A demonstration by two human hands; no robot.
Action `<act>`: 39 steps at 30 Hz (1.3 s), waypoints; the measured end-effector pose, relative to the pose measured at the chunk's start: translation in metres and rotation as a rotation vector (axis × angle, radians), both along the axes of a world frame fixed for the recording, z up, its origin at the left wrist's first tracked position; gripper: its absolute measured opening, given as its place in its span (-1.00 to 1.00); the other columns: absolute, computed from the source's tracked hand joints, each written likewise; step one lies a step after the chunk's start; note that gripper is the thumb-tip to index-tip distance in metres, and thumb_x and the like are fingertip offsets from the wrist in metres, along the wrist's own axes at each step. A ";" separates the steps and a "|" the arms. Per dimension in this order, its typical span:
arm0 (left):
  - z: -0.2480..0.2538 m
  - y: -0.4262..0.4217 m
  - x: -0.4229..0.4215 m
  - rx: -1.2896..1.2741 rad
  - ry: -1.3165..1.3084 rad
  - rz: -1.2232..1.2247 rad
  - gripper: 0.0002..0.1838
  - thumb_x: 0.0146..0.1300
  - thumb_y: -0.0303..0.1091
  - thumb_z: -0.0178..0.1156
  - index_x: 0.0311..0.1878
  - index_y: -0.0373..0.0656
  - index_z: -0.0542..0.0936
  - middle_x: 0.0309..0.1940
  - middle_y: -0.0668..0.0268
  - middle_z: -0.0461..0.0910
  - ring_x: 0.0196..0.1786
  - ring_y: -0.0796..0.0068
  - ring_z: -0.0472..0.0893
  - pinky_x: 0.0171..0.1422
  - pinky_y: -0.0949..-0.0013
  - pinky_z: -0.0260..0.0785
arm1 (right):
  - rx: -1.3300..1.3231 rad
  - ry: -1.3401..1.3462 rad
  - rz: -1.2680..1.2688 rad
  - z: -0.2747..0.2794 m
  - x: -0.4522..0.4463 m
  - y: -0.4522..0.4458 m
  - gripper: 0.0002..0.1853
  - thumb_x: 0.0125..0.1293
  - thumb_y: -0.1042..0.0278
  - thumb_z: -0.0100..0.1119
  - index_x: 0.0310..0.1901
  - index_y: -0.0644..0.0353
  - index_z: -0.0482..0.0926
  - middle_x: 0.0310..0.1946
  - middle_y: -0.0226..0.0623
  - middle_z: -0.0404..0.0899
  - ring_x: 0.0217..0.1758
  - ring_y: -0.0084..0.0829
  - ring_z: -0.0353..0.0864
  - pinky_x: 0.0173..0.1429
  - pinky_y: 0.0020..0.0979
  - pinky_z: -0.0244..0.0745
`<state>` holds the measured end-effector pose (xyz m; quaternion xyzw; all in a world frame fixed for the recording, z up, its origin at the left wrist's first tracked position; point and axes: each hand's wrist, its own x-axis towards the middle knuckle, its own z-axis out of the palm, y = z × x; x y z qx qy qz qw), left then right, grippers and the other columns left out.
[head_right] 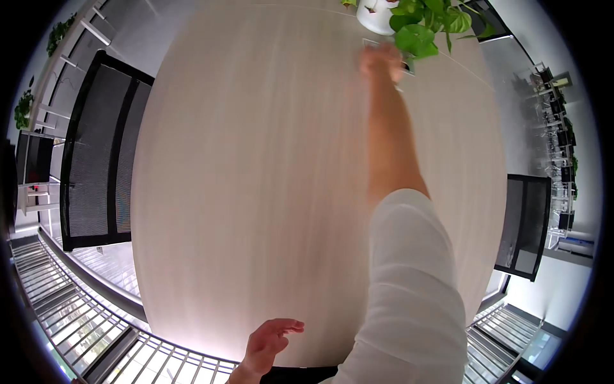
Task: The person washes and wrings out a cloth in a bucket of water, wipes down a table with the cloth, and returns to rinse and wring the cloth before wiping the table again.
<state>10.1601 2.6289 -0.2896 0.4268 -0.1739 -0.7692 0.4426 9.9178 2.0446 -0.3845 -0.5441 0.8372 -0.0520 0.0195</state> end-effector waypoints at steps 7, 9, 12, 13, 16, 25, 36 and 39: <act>-0.002 0.015 -0.002 -0.028 -0.024 0.074 -0.61 0.39 -0.38 0.13 0.18 -0.43 0.47 0.10 0.00 0.55 0.16 0.14 0.56 0.29 0.13 0.38 | -0.144 -0.023 0.112 -0.006 -0.042 -0.017 -0.34 0.43 -0.12 -0.27 0.42 0.11 0.26 0.44 -0.08 0.24 0.50 -0.06 0.20 0.51 -0.09 0.13; 0.000 0.015 -0.004 0.015 -0.001 0.073 -0.62 0.32 -0.54 0.00 0.18 -0.45 0.45 0.10 -0.03 0.55 0.18 0.13 0.55 0.32 0.10 0.37 | 0.013 -0.142 0.239 -0.010 0.018 -0.036 -0.50 0.33 -0.03 -0.13 -0.04 0.19 0.65 0.06 -0.01 0.62 0.13 -0.02 0.59 0.20 -0.01 0.43; 0.003 0.013 -0.011 0.059 -0.002 0.050 -0.60 0.25 -0.69 -0.13 0.16 -0.47 0.43 0.08 -0.06 0.56 0.18 0.11 0.56 0.34 0.06 0.36 | 0.016 -0.208 0.576 -0.033 0.162 -0.005 -0.67 0.24 0.02 0.02 -0.37 0.09 0.64 -0.25 -0.15 0.66 -0.14 -0.19 0.64 -0.09 -0.07 0.50; 0.005 0.011 -0.013 0.060 -0.019 0.038 -0.61 0.26 -0.68 -0.14 0.15 -0.47 0.43 0.08 -0.06 0.56 0.16 0.10 0.56 0.32 0.05 0.36 | -0.435 -0.061 0.882 -0.054 0.204 0.031 -0.68 0.21 0.03 0.10 -0.22 0.10 0.62 -0.04 -0.17 0.60 0.06 -0.19 0.56 0.11 -0.09 0.45; 0.019 0.001 -0.018 0.026 -0.036 0.004 -0.62 0.28 -0.67 -0.14 0.15 -0.47 0.43 0.08 -0.07 0.56 0.15 0.10 0.57 0.32 0.02 0.36 | -0.549 -0.432 1.105 -0.038 0.276 0.186 -0.49 0.21 0.01 0.16 0.10 0.20 0.54 0.20 -0.03 0.47 0.34 -0.09 0.36 0.45 -0.07 0.19; 0.040 0.020 -0.008 -0.151 0.051 -0.058 -0.53 0.23 -0.66 0.05 0.25 -0.42 0.41 0.14 0.05 0.53 0.24 0.20 0.51 0.37 0.12 0.30 | -0.353 0.028 0.629 -0.060 -0.078 0.191 -0.53 0.35 0.19 0.01 0.22 0.23 0.43 0.24 -0.04 0.43 0.35 -0.04 0.32 0.41 -0.10 0.20; 0.048 0.109 0.063 -0.179 0.116 0.117 -0.54 0.24 -0.70 0.06 0.25 -0.42 0.41 0.17 0.07 0.50 0.23 0.23 0.50 0.38 0.21 0.27 | -0.094 -0.316 -0.186 -0.049 -0.182 0.259 -0.39 0.51 -0.09 -0.30 0.43 0.12 0.26 0.42 -0.17 0.27 0.50 -0.22 0.19 0.54 -0.16 0.04; 0.054 0.142 0.099 -0.194 0.100 0.160 -0.54 0.23 -0.69 0.06 0.24 -0.42 0.41 0.17 0.06 0.50 0.23 0.23 0.50 0.39 0.20 0.27 | -0.089 0.099 0.484 -0.031 0.035 0.247 -0.48 0.47 -0.01 -0.15 0.22 0.23 0.47 0.25 -0.04 0.45 0.36 -0.10 0.34 0.43 -0.08 0.19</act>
